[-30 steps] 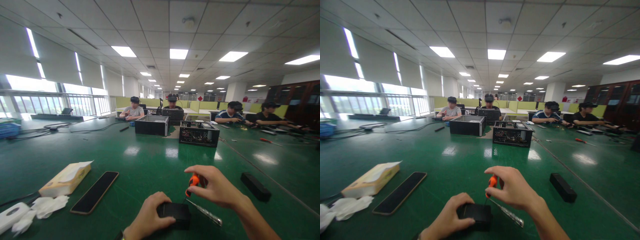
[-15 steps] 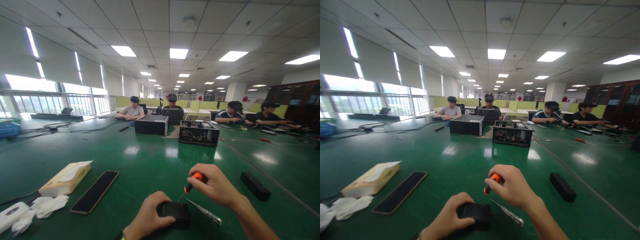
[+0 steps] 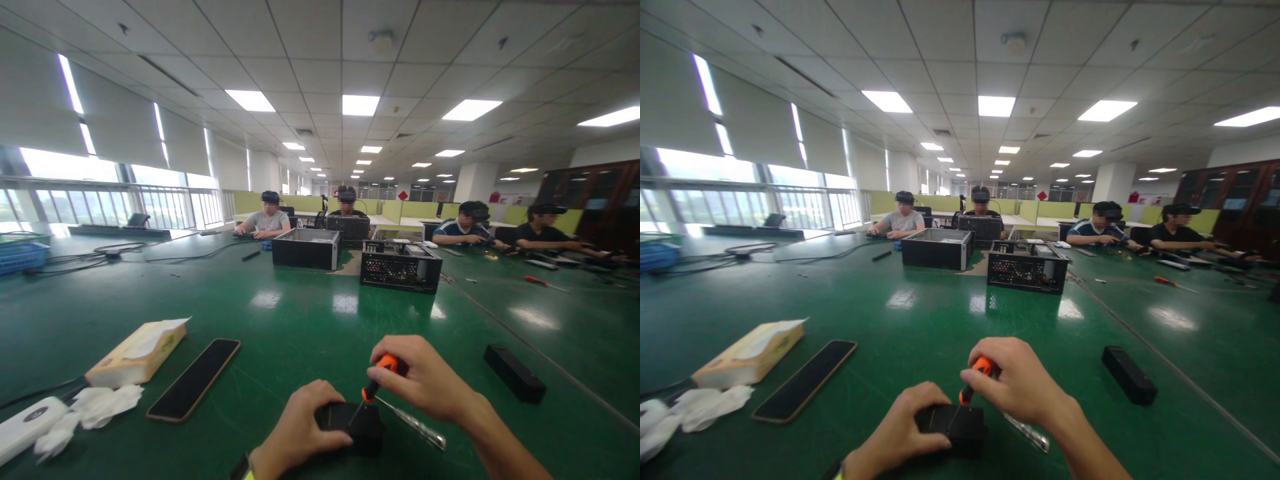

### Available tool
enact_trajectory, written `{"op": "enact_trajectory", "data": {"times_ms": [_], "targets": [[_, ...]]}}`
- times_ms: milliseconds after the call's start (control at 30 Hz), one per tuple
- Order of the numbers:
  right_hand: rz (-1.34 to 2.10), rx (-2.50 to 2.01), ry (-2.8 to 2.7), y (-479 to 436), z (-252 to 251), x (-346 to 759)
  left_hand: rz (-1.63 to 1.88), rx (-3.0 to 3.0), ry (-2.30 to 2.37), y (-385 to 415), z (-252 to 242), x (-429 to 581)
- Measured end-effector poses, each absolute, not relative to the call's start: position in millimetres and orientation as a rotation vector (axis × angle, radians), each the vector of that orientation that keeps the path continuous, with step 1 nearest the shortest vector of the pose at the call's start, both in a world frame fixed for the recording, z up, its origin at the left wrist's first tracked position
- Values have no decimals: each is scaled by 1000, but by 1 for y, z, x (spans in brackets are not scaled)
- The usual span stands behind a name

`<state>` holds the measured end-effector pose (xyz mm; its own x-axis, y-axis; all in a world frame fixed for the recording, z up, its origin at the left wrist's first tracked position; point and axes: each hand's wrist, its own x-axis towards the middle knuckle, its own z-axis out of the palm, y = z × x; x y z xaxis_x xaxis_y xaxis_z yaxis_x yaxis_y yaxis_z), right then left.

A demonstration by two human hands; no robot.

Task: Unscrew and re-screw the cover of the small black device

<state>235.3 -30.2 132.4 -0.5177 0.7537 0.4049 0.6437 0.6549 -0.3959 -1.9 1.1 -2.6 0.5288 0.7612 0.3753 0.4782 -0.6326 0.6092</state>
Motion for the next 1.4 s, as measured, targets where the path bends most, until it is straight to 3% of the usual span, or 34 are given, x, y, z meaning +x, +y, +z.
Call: {"op": "enact_trajectory", "data": {"times_ms": [1200,1400], "targets": [[348,-990,-2346,-37,135,238,876,2331,1025,1,-3,-2],[229,-1116,-2359,-37,132,237,895,2340,1033,1,-7,-1]]}}
